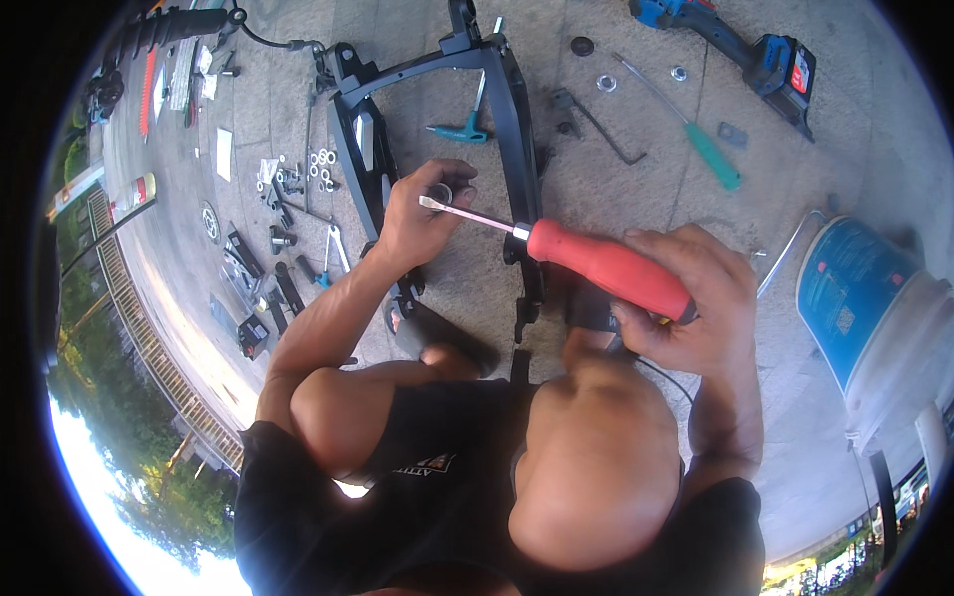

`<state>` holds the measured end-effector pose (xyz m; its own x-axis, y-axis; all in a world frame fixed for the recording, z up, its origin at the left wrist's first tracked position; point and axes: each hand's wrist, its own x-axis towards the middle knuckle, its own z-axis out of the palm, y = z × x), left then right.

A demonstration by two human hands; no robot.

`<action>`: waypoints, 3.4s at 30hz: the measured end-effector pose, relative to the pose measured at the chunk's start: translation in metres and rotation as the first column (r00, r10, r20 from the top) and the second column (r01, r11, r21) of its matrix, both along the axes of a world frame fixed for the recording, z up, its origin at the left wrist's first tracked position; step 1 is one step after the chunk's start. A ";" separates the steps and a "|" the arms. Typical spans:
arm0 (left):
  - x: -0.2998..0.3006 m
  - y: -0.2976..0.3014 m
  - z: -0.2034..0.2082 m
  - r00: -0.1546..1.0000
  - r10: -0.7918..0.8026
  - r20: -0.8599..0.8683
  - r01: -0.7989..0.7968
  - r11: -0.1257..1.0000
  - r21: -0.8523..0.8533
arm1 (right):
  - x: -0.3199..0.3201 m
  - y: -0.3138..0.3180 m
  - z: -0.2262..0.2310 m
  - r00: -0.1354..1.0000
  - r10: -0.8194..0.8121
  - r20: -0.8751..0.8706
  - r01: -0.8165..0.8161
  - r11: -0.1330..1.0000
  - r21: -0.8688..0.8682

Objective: The person assembles a vehicle suspension subframe by inserting a metal rod, using pliers to remove a rubber bushing, and then using a hammer and punch to install a new bushing. The person works on the subframe while sitting on the floor.

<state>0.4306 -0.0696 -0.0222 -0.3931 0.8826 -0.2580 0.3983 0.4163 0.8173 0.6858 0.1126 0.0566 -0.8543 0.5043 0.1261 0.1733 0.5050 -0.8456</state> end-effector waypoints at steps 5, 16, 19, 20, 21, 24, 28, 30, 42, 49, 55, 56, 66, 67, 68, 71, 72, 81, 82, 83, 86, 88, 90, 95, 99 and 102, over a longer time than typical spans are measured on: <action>-0.001 -0.003 0.003 0.999 -0.014 -0.050 0.015 1.000 0.015 | -0.014 -0.001 0.003 0.999 0.041 0.018 -0.041 0.999 -0.012; 0.000 -0.004 0.005 0.985 -0.058 -0.162 0.066 0.997 0.047 | -0.021 -0.021 0.003 0.999 0.044 0.017 -0.043 0.997 -0.063; -0.003 -0.006 0.004 0.990 -0.058 -0.125 0.069 0.994 0.089 | -0.020 -0.024 0.004 0.998 0.039 0.040 -0.036 0.997 -0.073; -0.005 -0.006 0.005 0.992 -0.059 -0.109 0.070 0.992 0.104 | -0.020 -0.025 0.003 0.999 0.030 0.025 -0.028 0.997 -0.070; -0.006 -0.007 0.005 0.987 -0.089 -0.131 0.105 0.988 0.115 | -0.020 -0.025 0.002 1.000 0.023 0.009 -0.023 0.997 -0.067; -0.011 -0.007 0.009 0.970 -0.174 -0.170 0.200 0.968 0.149 | -0.020 -0.029 -0.004 0.999 -0.009 -0.044 0.006 0.998 -0.057; -0.017 -0.005 0.020 0.957 -0.267 -0.113 0.284 0.941 0.184 | -0.015 -0.032 -0.009 0.998 -0.056 -0.040 0.054 0.998 -0.039; -0.017 -0.004 0.025 0.954 -0.288 -0.080 0.299 0.932 0.203 | -0.011 -0.032 -0.008 0.997 -0.078 -0.013 0.077 0.996 -0.053; -0.004 0.003 0.029 0.869 -0.435 -0.234 0.488 0.830 0.271 | -0.016 -0.027 -0.002 1.000 -0.005 0.021 0.008 0.990 -0.139; -0.003 0.013 0.026 0.898 -0.390 -0.203 0.420 0.897 0.138 | -0.023 -0.018 0.000 0.999 -0.033 -0.005 0.033 0.998 -0.055; -0.008 0.002 0.012 0.980 -0.169 0.106 0.154 0.979 0.134 | -0.023 -0.014 0.007 0.995 -0.098 0.029 0.099 0.993 -0.062; -0.009 0.000 0.009 0.981 -0.189 0.040 0.182 0.974 0.138 | -0.022 -0.014 0.007 0.995 -0.095 0.031 0.098 0.990 -0.099; -0.009 -0.001 -0.011 0.997 0.062 0.053 -0.060 0.997 -0.038 | 0.038 0.012 -0.111 0.814 -0.497 0.302 0.551 0.824 -0.130; -0.006 0.000 -0.011 0.997 0.038 0.061 -0.034 0.997 -0.064 | 0.047 0.012 -0.129 0.815 -0.493 0.305 0.531 0.845 -0.053; -0.002 0.001 -0.011 0.994 0.028 0.103 -0.020 0.997 -0.074 | 0.055 0.012 -0.144 0.765 -0.515 0.385 0.553 0.833 0.015; 0.012 0.004 -0.008 0.982 -0.011 0.189 0.022 0.998 -0.054 | 0.073 0.012 -0.173 0.743 -0.574 0.344 0.517 0.819 0.249; 0.016 0.003 -0.005 0.983 -0.038 0.182 0.047 0.998 -0.044 | 0.080 0.014 -0.176 0.754 -0.563 0.338 0.492 0.826 0.276; 0.027 -0.001 0.002 0.948 -0.065 0.313 0.054 0.998 0.044 | 0.206 -0.013 -0.180 0.369 -0.750 0.549 0.637 0.634 0.439; 0.028 -0.001 0.001 0.938 -0.037 0.345 0.020 0.998 0.051 | 0.215 -0.018 -0.183 0.353 -0.733 0.581 0.619 0.649 0.443; 0.028 0.000 0.000 0.924 -0.008 0.383 -0.015 0.998 0.057 | 0.221 -0.022 -0.184 0.332 -0.724 0.604 0.604 0.655 0.454; 0.024 0.001 0.000 0.932 0.044 0.360 -0.057 0.998 0.026 | 0.216 -0.022 -0.180 0.368 -0.761 0.535 0.673 0.615 0.411; 0.021 0.000 0.003 0.935 0.050 0.350 -0.063 0.998 0.028 | 0.186 -0.018 -0.173 0.435 -0.780 0.450 0.741 0.594 0.314; 0.022 -0.002 0.006 0.949 0.056 0.310 -0.054 0.998 -0.015 | 0.140 -0.010 -0.164 0.593 -0.715 0.370 0.722 0.676 0.150; 0.040 -0.014 0.013 0.964 -0.073 0.255 0.088 0.995 -0.049 | 0.005 0.009 -0.150 0.899 -0.377 0.225 0.380 0.924 0.028; 0.051 -0.026 0.026 0.967 -0.146 0.208 0.150 0.989 -0.005 | -0.068 0.029 -0.162 0.944 -0.234 0.232 0.240 0.971 0.002; 0.056 -0.034 0.033 0.957 -0.162 0.240 0.171 0.985 -0.016 | -0.084 0.045 -0.177 0.907 -0.266 0.327 0.274 0.961 0.022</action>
<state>0.4866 -0.1039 0.0112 -0.1652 0.9185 -0.3592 0.2610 0.3919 0.8822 0.6019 0.1575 -0.1209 -0.6769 0.7208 -0.1493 0.5662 0.3802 -0.7313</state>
